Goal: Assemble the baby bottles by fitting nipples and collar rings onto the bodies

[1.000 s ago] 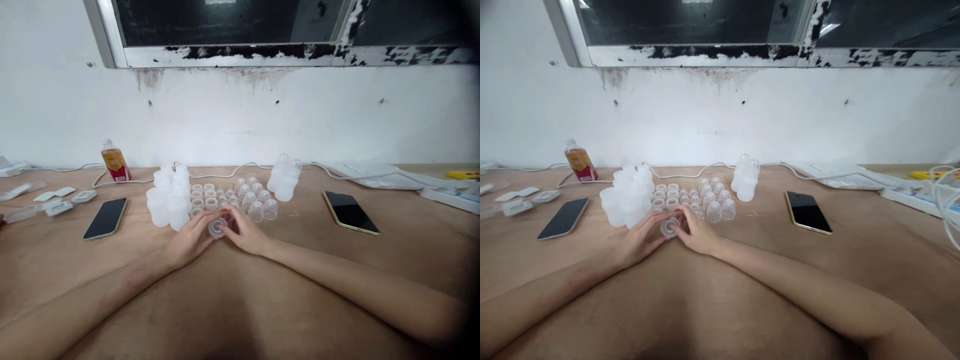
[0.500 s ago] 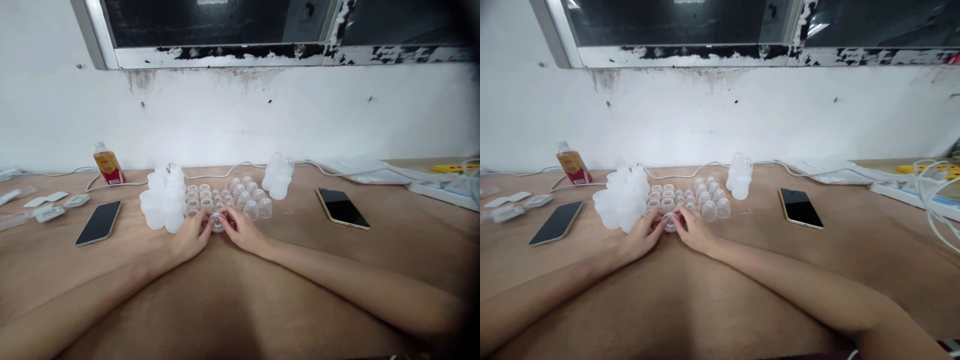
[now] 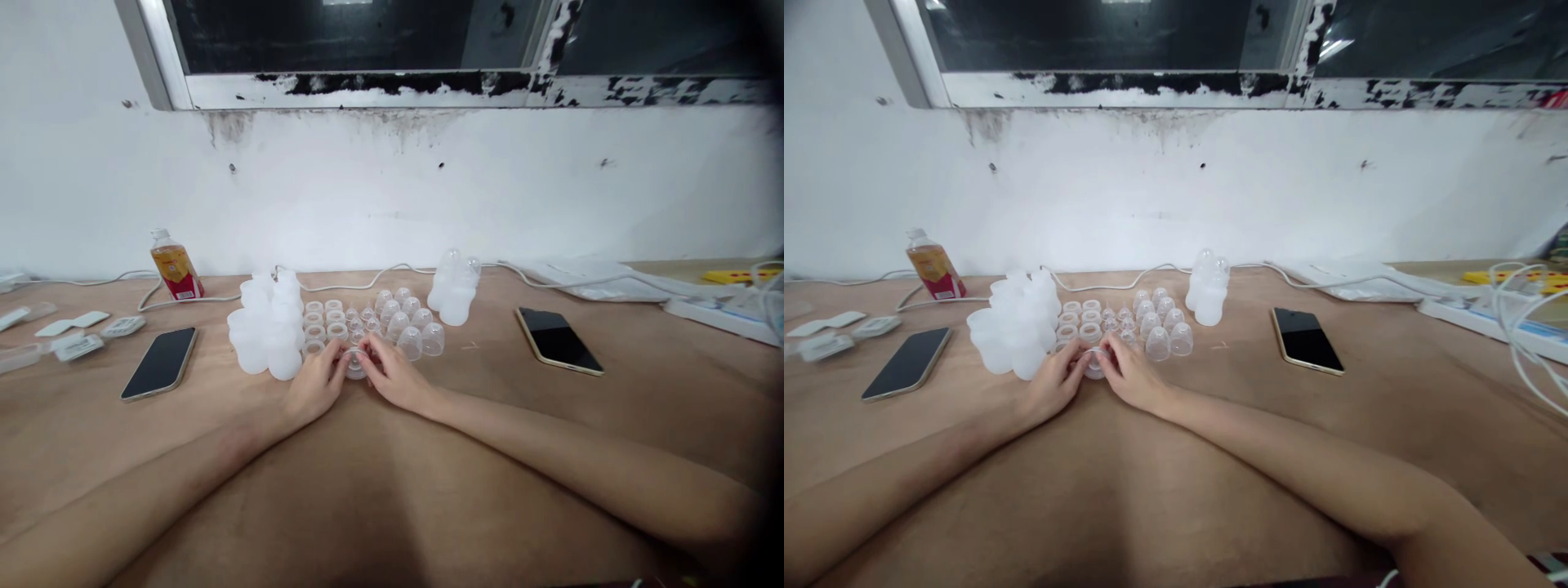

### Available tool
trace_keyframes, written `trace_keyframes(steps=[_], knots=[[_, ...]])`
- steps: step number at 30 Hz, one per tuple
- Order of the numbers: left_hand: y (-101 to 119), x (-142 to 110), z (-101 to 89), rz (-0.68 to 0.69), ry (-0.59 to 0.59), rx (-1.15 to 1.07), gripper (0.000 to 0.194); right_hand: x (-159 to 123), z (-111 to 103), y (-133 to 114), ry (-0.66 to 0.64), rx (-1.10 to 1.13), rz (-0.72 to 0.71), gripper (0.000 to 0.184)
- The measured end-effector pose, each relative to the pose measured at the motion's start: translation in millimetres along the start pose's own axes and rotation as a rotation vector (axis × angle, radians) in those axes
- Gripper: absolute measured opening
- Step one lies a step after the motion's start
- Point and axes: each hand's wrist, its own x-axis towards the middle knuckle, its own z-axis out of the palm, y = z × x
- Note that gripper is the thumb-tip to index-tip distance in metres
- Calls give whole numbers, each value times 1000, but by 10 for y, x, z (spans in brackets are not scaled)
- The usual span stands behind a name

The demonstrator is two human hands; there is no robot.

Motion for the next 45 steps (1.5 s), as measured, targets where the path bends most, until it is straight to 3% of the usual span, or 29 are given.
trace_keyframes(steps=[8,15,19,27,45], knots=[[-17,-9,-2,-71,-29,141,8,-2,13,7,-52,-66,-46,2],[0,6,-34,-35,-9,-7,9,4,3,-6,8,-7,-17,6],[-11,0,-34,1,-22,-31,20,-7,15,11,-5,-23,-66,19],[-25,3,-36,-117,-14,112,9,19,32,72,7,15,28,19],[-43,69,4,-11,-43,133,15,70,15,100,-120,-63,36,19]])
